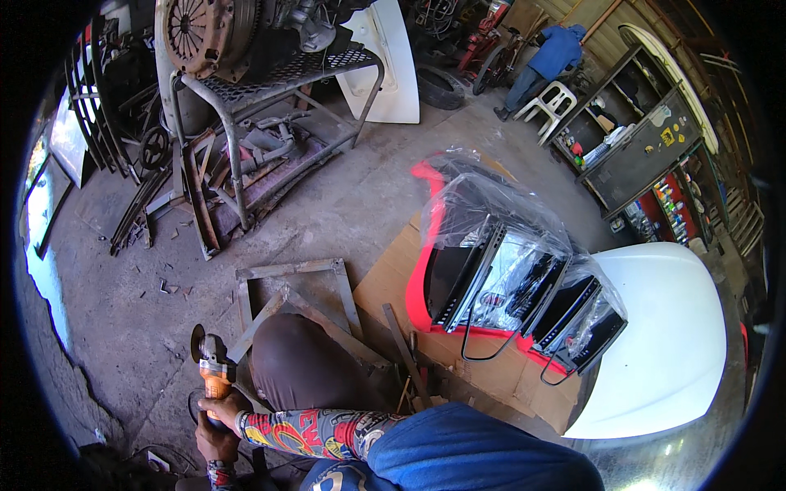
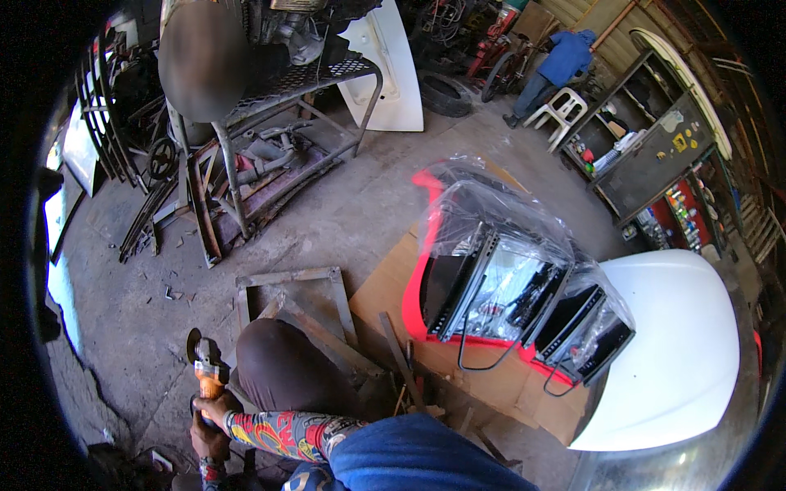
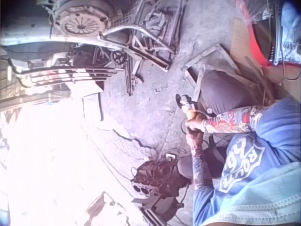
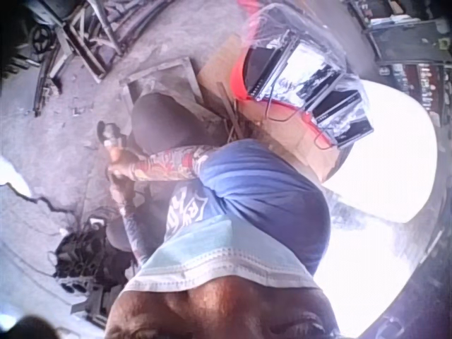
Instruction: The person uses an angle grinder to smooth and cut metal frame pieces on the workshop floor. They reposition the frames between grinding passes and handle the grinder with both hands while sparks fly.
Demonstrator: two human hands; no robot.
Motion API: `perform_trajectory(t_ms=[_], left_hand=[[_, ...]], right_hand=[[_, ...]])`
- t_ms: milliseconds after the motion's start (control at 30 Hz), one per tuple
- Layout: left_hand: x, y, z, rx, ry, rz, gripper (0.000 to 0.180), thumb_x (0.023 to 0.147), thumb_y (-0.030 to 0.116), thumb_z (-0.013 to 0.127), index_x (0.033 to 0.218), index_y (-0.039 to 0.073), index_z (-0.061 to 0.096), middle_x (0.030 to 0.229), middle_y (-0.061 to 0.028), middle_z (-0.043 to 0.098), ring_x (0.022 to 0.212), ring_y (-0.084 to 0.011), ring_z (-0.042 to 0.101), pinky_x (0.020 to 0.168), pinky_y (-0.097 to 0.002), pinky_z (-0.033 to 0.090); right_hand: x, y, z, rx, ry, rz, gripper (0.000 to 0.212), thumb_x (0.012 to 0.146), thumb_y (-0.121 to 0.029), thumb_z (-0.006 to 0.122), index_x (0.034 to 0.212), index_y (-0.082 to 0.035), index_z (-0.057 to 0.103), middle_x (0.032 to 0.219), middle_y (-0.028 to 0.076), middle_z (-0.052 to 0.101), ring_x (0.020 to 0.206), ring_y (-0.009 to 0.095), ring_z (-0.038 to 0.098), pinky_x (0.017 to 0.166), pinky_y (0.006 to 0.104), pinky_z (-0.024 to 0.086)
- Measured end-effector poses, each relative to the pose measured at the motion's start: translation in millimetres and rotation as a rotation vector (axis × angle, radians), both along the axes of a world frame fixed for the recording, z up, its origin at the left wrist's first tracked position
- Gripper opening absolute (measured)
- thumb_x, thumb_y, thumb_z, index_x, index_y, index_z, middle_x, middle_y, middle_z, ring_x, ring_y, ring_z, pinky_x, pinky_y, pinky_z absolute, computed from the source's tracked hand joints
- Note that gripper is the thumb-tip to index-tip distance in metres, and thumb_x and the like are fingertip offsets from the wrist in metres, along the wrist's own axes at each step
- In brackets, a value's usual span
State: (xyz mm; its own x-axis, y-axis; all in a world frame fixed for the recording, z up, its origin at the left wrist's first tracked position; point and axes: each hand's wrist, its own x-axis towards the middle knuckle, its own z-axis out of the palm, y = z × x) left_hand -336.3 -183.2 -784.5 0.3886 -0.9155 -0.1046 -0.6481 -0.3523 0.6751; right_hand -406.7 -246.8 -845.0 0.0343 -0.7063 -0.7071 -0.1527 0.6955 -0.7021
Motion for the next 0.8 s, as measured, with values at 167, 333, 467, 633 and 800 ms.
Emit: perform_trajectory(t_ms=[167,333,467,633,800], left_hand=[[1.2,-2.2,5.8,0.044,0.09,-0.031,0.059,0.065,0.036,0.088,0.108,0.004,0.065,0.09,-0.0247,0.074,0.09,-0.0467,0.071,0.075,-0.052,0.057],[10.9,-5.0,4.4,0.089,-0.004,-0.09,0.061,0.063,0.035,0.089,0.111,0.004,0.065,0.089,-0.025,0.074,0.089,-0.0463,0.072,0.074,-0.0519,0.057],[13.5,-7.0,-0.7,0.055,0.06,-0.074,0.061,0.062,0.034,0.09,0.11,0.004,0.065,0.089,-0.0247,0.074,0.089,-0.0461,0.072,0.074,-0.0516,0.057],[17.0,-9.5,0.0,0.058,0.091,-0.088,0.057,0.062,0.031,0.088,0.107,0.004,0.065,0.088,-0.0239,0.074,0.088,-0.0462,0.072,0.074,-0.0516,0.058],[19.8,-7.0,-1.2,0.115,0.002,-0.091,0.052,0.062,0.028,0.086,0.104,0.004,0.065,0.087,-0.0241,0.074,0.087,-0.0463,0.072,0.075,-0.052,0.058]], right_hand=[[6.0,1.2,-9.2,-0.001,-0.015,-0.103,0.052,0.075,-0.043,0.088,0.101,-0.002,0.07,0.091,0.01,0.073,0.082,0.021,0.072,0.076,0.0362,0.056],[7.2,1.5,-7.9,-0.054,-0.024,-0.12,0.056,0.074,-0.046,0.089,0.105,-0.004,0.07,0.093,0.009,0.074,0.083,0.021,0.072,0.077,0.0347,0.056],[7.9,0.2,-12.7,-0.08,0.074,-0.023,0.06,0.073,-0.051,0.088,0.105,-0.004,0.07,0.094,0.01,0.074,0.085,0.022,0.073,0.078,0.035,0.056],[10.9,-4.3,-34.7,-0.04,-0.051,0.051,0.085,0.069,-0.068,0.083,0.119,-0.002,0.067,0.115,0.017,0.073,0.111,0.03,0.07,0.094,0.0382,0.053],[15.3,-0.9,-42.9,0.007,-0.073,-0.003,0.065,0.074,-0.056,0.086,0.108,-0.004,0.069,0.1,0.01,0.072,0.094,0.022,0.07,0.084,0.035,0.054]])
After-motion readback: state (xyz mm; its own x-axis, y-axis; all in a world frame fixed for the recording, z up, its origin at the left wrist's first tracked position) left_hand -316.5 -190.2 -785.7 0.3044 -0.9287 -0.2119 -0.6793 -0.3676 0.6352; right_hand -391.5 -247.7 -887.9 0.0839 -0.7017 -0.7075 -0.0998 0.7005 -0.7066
